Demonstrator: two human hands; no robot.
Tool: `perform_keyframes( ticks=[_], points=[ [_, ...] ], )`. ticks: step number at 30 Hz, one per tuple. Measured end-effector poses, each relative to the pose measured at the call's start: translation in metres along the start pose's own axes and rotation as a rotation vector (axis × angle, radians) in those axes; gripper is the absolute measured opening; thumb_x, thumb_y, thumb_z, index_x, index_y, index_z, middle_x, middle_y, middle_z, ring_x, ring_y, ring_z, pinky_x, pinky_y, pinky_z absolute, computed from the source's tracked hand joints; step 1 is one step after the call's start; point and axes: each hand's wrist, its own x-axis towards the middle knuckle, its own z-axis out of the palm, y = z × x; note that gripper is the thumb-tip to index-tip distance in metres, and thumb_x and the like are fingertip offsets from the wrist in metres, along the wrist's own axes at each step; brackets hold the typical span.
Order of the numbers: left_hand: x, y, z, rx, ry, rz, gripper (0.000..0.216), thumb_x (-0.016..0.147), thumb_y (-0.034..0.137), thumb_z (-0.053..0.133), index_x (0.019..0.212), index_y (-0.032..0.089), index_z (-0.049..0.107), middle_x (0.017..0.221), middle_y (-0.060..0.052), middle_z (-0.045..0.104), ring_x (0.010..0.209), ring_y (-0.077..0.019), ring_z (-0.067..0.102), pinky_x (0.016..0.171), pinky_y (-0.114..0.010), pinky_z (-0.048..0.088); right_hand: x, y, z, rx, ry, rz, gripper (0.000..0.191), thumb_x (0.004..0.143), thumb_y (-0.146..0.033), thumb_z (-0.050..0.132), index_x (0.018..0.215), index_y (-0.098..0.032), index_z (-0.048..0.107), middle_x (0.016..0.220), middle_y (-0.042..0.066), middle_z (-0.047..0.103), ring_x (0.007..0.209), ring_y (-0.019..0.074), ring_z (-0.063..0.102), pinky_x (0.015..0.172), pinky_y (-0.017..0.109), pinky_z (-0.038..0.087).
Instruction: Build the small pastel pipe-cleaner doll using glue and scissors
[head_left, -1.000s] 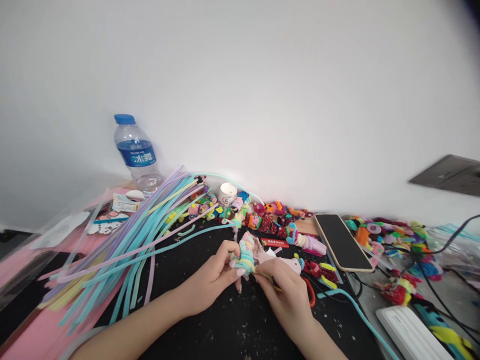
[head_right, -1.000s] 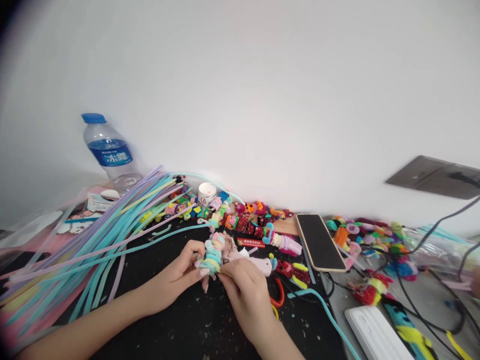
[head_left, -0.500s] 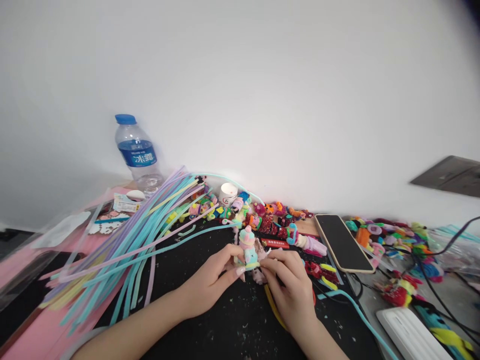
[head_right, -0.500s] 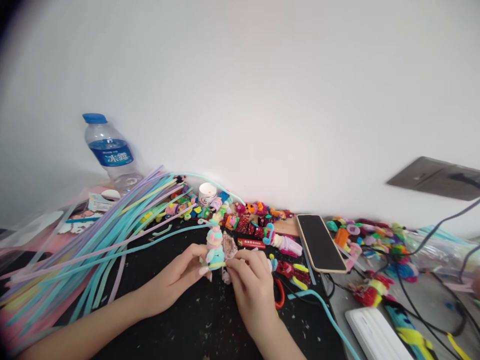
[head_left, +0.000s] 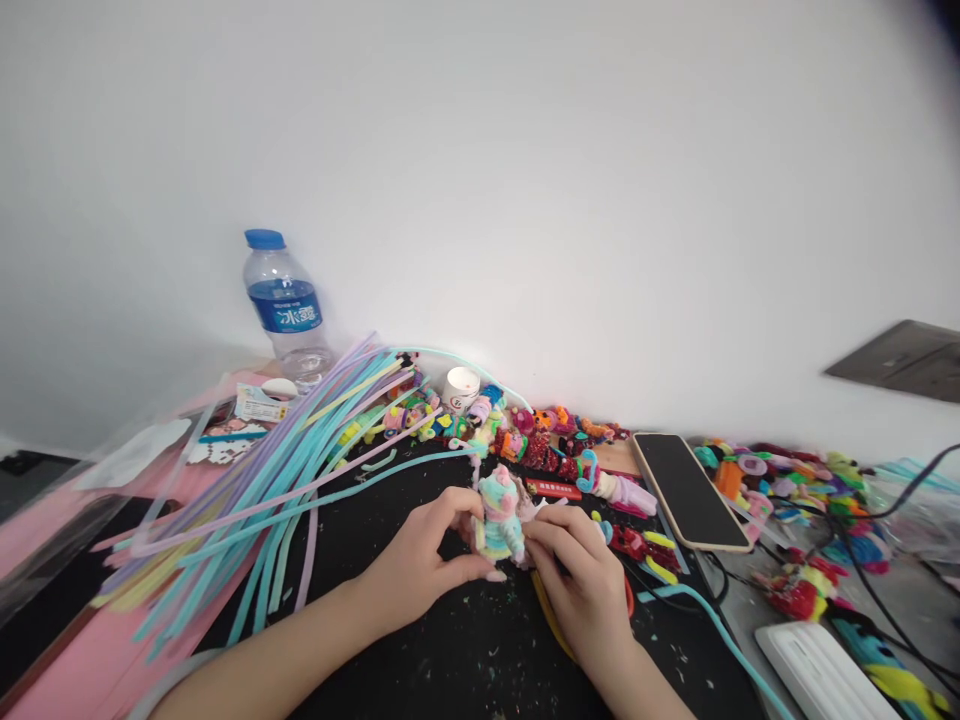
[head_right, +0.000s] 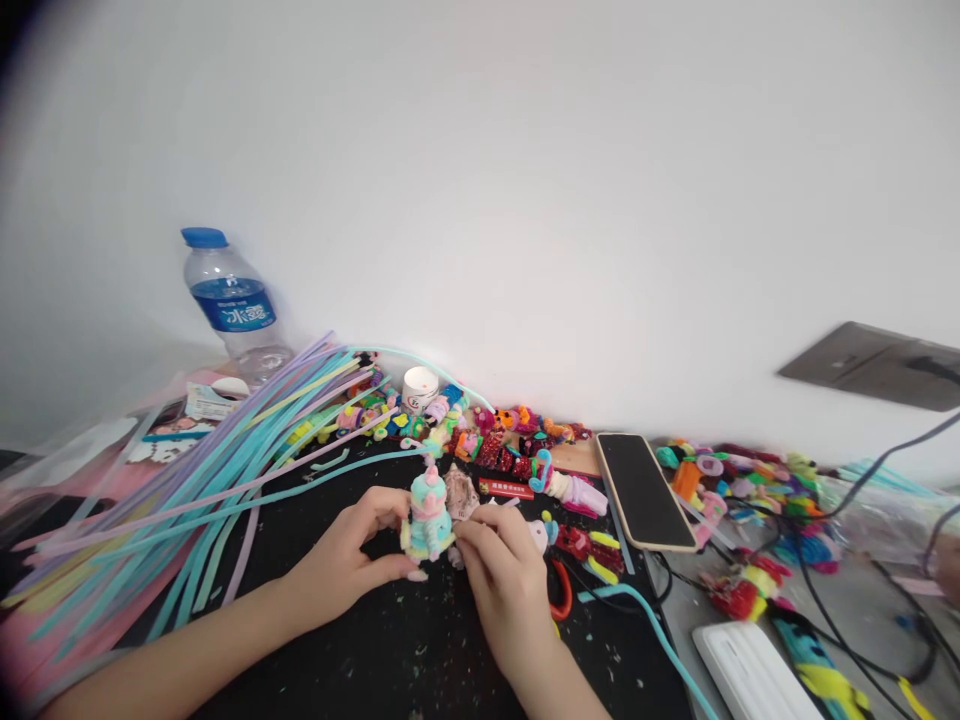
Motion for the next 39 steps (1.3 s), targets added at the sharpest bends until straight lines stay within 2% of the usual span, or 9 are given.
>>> perform_keyframes(
  ticks=[4, 9, 14, 19, 27, 34, 39],
  points=[
    [0.003, 0.008, 0.001, -0.284, -0.039, -0.064, 0.037, 0.071, 0.024, 0.072, 0.099, 0.023, 0.047, 0.086, 0.001, 0.061, 0.078, -0.0145, 0.057, 0.073, -0.028, 0.044, 0.001, 0.0, 0.0, 0.003, 0.0, -0.013, 0.017, 0.084, -0.005, 0.053, 0.088, -0.017, 0.064, 0.084, 0.008, 0.061, 0.076, 0.0179, 0.059, 0.064, 0.028, 0.05],
    [0.007, 0.012, 0.001, -0.502, -0.054, -0.109, 0.022, 0.088, 0.035, 0.05, 0.102, 0.019, 0.049, 0.076, -0.001, 0.063, 0.069, -0.0161, 0.064, 0.07, -0.033, 0.049, 0.002, 0.001, -0.002, 0.003, 0.038, -0.005, 0.016, 0.083, -0.005, 0.053, 0.086, -0.017, 0.064, 0.085, 0.008, 0.063, 0.077, 0.0182, 0.06, 0.066, 0.029, 0.052],
    [0.009, 0.012, 0.001, -0.574, -0.042, -0.172, 0.027, 0.086, 0.04, 0.052, 0.101, 0.018, 0.052, 0.077, -0.002, 0.064, 0.068, -0.0201, 0.068, 0.071, -0.039, 0.052, 0.003, 0.002, -0.003, -0.005, 0.042, -0.001, 0.016, 0.084, -0.007, 0.052, 0.084, -0.018, 0.064, 0.084, 0.009, 0.063, 0.076, 0.0188, 0.06, 0.064, 0.03, 0.053],
    [0.01, 0.014, 0.0, -0.617, -0.053, -0.238, 0.027, 0.082, 0.037, 0.058, 0.099, 0.016, 0.053, 0.081, -0.005, 0.068, 0.073, -0.022, 0.069, 0.076, -0.041, 0.05, 0.003, 0.001, -0.002, 0.001, 0.047, -0.004, 0.016, 0.084, -0.007, 0.052, 0.084, -0.018, 0.064, 0.083, 0.008, 0.064, 0.075, 0.0188, 0.061, 0.064, 0.031, 0.053],
    [0.01, 0.011, 0.002, -0.719, -0.106, -0.175, 0.03, 0.076, 0.032, 0.067, 0.09, 0.02, 0.044, 0.077, 0.001, 0.062, 0.068, -0.0121, 0.057, 0.065, -0.026, 0.039, 0.001, -0.002, -0.003, 0.011, 0.044, -0.051, 0.019, 0.083, -0.004, 0.053, 0.089, -0.018, 0.064, 0.084, 0.008, 0.064, 0.075, 0.0184, 0.06, 0.065, 0.03, 0.051],
    [0.011, 0.011, 0.005, -0.715, -0.066, -0.189, 0.033, 0.072, 0.027, 0.072, 0.085, 0.02, 0.042, 0.078, 0.003, 0.058, 0.066, -0.0088, 0.05, 0.06, -0.022, 0.035, 0.001, -0.005, -0.003, 0.058, 0.006, -0.057, 0.021, 0.083, -0.003, 0.054, 0.094, -0.016, 0.065, 0.084, 0.008, 0.064, 0.074, 0.0176, 0.059, 0.062, 0.029, 0.05],
    [0.011, 0.01, 0.0, -0.696, -0.037, -0.252, 0.031, 0.077, 0.033, 0.066, 0.094, 0.021, 0.044, 0.079, 0.002, 0.058, 0.067, -0.0106, 0.051, 0.062, -0.025, 0.036, 0.004, -0.003, -0.005, 0.048, 0.028, -0.069, 0.025, 0.084, -0.005, 0.053, 0.101, -0.02, 0.064, 0.088, 0.008, 0.067, 0.078, 0.0201, 0.059, 0.066, 0.033, 0.05]
  ],
)
